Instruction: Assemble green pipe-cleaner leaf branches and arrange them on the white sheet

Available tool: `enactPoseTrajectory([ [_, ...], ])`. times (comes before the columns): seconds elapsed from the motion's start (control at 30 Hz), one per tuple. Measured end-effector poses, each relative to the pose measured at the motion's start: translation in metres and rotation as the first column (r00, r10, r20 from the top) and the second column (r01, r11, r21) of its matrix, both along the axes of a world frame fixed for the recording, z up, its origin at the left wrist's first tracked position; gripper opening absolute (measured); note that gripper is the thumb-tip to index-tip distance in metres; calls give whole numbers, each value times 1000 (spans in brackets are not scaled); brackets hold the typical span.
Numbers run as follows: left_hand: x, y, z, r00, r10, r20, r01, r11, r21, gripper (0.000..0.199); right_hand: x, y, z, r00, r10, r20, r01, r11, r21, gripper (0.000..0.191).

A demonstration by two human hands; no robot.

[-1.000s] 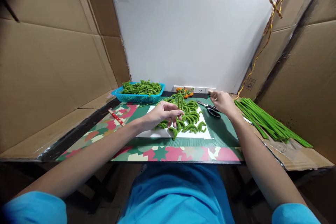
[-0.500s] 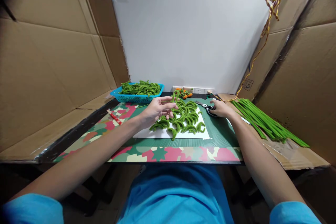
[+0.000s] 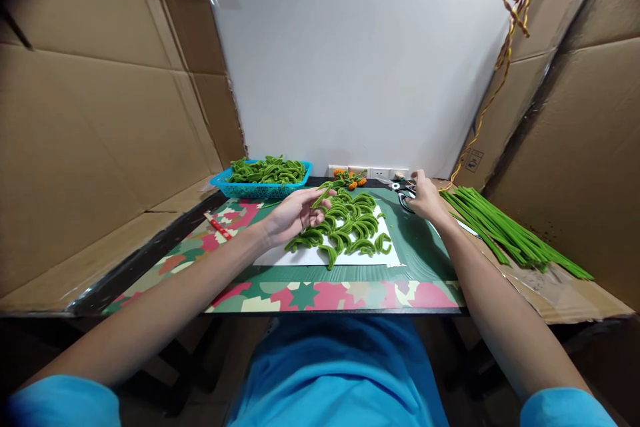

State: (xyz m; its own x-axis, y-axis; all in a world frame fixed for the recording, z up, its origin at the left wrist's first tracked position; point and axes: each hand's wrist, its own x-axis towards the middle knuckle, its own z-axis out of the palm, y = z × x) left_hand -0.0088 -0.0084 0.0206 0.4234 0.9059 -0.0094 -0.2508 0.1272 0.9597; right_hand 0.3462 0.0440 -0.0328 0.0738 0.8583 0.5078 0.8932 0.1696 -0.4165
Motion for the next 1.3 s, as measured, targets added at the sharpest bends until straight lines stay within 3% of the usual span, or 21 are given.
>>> enactPoseTrajectory([
  [0.2,-3,0,1,997,-66,37,68,997,-42,28,-31,-15,16,991,136,-14,-127,953,276,62],
  [0.47,-5,-3,1,989,-111,97,112,994,-5,23,-67,-36,18,943,317,106,-332,851,408,60],
  [0.6,-5,-4,3,985,-90,147,88,996,22,22,-74,-41,17,920,340,197,-392,826,405,60],
  [1.0,-3,-8,7,984,-77,161,72,997,36,25,-89,-49,12,891,314,328,-425,832,356,57],
  [1.3,-1,-6,1,991,-98,88,99,995,-6,16,-88,-52,10,897,205,390,-339,887,312,57],
])
